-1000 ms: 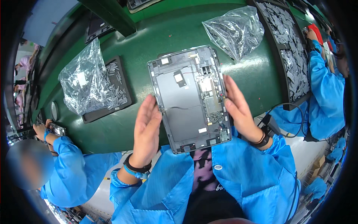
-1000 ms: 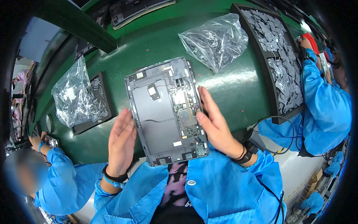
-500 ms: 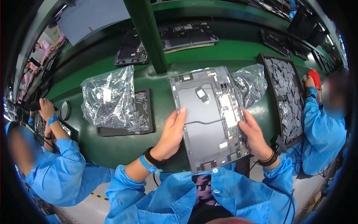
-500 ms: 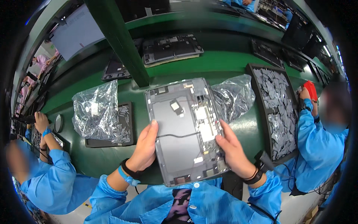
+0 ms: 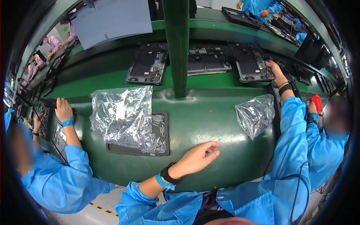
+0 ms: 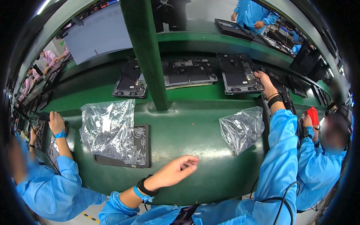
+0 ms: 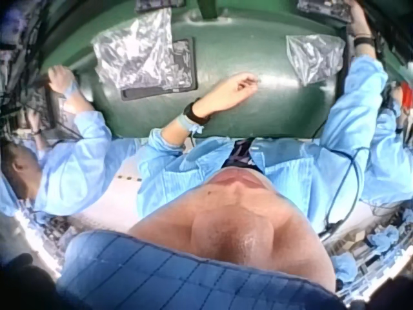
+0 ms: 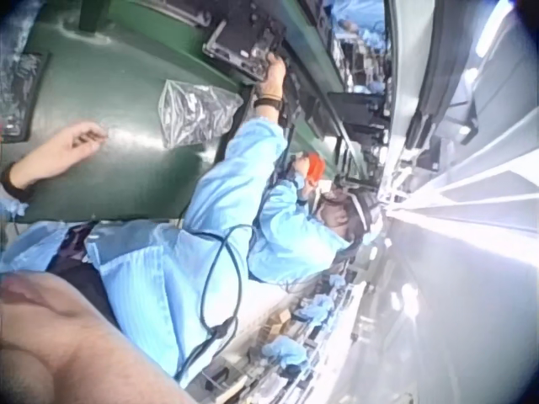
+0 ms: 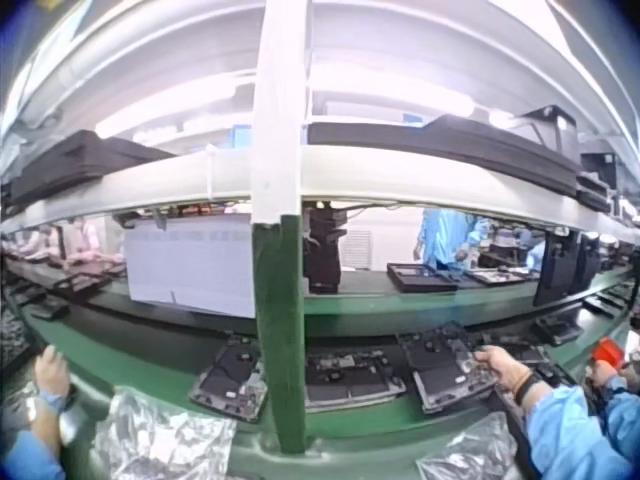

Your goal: Assembling internal components and connecting cables within a tablet device on a factory line.

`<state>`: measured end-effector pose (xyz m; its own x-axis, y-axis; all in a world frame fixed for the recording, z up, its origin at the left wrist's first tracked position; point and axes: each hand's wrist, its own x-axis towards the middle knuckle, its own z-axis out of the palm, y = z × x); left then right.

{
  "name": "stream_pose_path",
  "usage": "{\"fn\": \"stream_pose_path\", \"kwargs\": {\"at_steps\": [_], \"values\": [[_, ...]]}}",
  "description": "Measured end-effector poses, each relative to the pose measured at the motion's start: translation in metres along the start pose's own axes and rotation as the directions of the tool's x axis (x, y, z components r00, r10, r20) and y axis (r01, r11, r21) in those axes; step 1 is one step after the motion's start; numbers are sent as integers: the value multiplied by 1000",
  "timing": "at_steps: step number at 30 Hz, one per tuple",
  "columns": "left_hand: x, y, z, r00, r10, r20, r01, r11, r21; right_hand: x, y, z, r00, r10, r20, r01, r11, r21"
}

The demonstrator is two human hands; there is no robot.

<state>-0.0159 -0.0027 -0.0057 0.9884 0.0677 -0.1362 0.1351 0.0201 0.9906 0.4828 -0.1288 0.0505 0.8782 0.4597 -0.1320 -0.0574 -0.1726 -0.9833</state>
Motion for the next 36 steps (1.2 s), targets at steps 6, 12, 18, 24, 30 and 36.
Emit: {"fn": "stream_pose_path", "kwargs": {"at_steps": [6,12,18,24,30,36], "values": [[-4,11,-3,996,2,-89,22,962,272,59,28,-6,991,53,126,-44,996,-77],[-1,19,-1,997,82,-15,-72,938,338,152,62,-67,791,-607,-75,172,339,-925],[-12,9,-4,986,113,-124,-65,938,341,40,-5,197,923,-97,372,332,690,-643],[-2,12,-7,993,102,-53,-83,958,275,33,-8,216,973,25,231,189,490,-851],[3,8,-8,998,63,3,-63,990,125,31,22,231,998,3,66,24,913,-407],[16,-10,-17,997,74,-12,-74,971,-226,-35,18,208,986,71,149,-110,955,274]]}}
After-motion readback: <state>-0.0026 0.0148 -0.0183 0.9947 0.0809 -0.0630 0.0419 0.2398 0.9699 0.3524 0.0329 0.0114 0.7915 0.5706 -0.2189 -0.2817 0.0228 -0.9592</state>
